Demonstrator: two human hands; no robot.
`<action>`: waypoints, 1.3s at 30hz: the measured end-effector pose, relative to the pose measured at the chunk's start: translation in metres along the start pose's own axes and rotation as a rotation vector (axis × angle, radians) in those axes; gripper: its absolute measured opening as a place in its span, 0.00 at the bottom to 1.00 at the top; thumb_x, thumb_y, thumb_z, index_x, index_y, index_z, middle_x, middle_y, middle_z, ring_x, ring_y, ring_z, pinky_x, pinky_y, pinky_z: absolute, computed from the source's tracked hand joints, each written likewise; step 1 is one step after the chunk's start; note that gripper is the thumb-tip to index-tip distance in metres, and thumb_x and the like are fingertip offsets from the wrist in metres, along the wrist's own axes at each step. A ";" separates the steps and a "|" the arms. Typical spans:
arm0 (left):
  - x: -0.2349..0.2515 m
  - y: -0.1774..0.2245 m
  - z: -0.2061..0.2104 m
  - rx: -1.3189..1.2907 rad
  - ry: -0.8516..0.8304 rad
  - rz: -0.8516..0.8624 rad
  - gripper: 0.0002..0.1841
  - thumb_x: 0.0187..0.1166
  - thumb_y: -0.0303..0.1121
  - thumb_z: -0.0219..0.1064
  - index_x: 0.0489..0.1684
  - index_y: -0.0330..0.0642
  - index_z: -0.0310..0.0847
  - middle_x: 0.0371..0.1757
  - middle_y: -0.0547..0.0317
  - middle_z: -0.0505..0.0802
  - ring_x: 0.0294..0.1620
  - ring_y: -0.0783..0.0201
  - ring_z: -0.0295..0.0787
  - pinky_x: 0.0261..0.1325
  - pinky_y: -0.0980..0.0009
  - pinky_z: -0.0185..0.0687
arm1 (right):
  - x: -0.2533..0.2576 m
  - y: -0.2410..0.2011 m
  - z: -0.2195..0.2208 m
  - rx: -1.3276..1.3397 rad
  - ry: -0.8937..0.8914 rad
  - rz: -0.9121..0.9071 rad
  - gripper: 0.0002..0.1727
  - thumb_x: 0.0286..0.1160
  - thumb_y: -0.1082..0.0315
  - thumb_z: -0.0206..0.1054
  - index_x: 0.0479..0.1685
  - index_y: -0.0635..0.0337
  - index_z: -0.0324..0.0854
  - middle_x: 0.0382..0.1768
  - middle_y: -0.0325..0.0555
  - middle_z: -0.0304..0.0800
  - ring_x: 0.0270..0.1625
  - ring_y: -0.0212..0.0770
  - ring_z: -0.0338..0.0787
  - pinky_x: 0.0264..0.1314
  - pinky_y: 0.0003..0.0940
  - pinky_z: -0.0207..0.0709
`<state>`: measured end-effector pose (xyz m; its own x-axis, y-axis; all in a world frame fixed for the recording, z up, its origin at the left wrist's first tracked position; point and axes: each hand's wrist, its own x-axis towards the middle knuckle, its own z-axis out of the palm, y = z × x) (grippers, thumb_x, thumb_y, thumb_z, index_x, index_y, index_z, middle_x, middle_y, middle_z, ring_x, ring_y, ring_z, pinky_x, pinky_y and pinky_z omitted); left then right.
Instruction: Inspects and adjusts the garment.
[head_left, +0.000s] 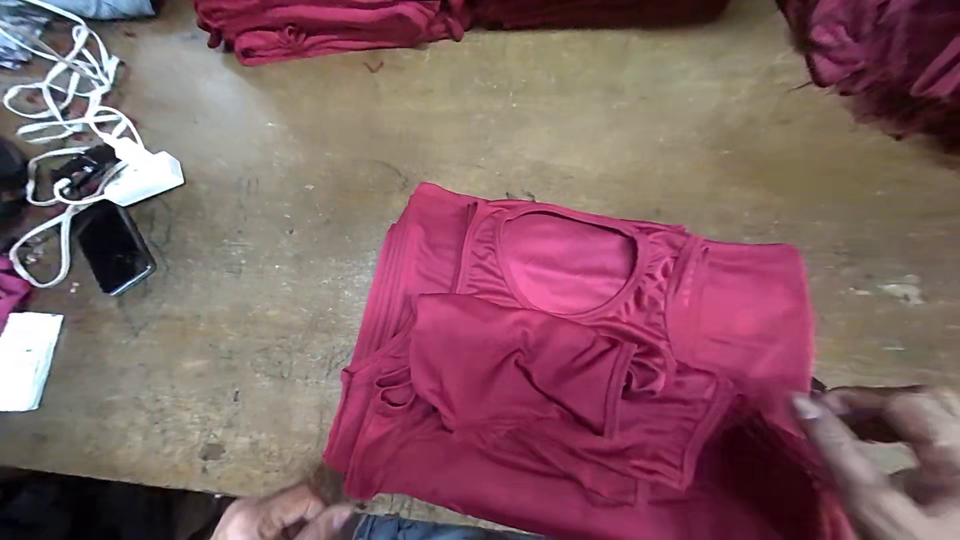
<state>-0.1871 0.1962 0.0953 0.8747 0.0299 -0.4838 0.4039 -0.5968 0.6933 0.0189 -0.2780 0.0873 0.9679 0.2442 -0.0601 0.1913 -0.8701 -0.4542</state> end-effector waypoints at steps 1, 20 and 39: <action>0.015 0.012 0.003 -0.051 0.136 0.063 0.18 0.82 0.43 0.71 0.26 0.37 0.90 0.34 0.52 0.92 0.35 0.65 0.88 0.41 0.65 0.85 | -0.001 -0.022 0.004 0.063 -0.061 -0.061 0.20 0.84 0.60 0.65 0.38 0.75 0.86 0.38 0.67 0.88 0.40 0.54 0.89 0.46 0.49 0.84; 0.156 0.112 0.008 -0.651 0.248 0.002 0.10 0.87 0.35 0.56 0.34 0.49 0.78 0.23 0.64 0.80 0.21 0.73 0.73 0.25 0.76 0.70 | 0.040 -0.046 -0.001 1.278 -0.268 0.018 0.26 0.62 0.74 0.72 0.64 0.45 0.85 0.36 0.30 0.92 0.30 0.19 0.85 0.35 0.15 0.82; 0.282 0.153 -0.009 -0.838 0.190 0.073 0.09 0.67 0.15 0.75 0.40 0.36 0.88 0.35 0.52 0.95 0.30 0.63 0.93 0.34 0.68 0.92 | 0.109 0.003 0.004 1.581 0.087 0.259 0.16 0.81 0.78 0.52 0.49 0.54 0.87 0.39 0.37 0.95 0.41 0.28 0.94 0.45 0.24 0.90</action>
<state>0.1237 0.1211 0.0699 0.9060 0.1929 -0.3769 0.3439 0.1839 0.9208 0.1241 -0.2524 0.0759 0.9623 0.0954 -0.2547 -0.2707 0.4261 -0.8632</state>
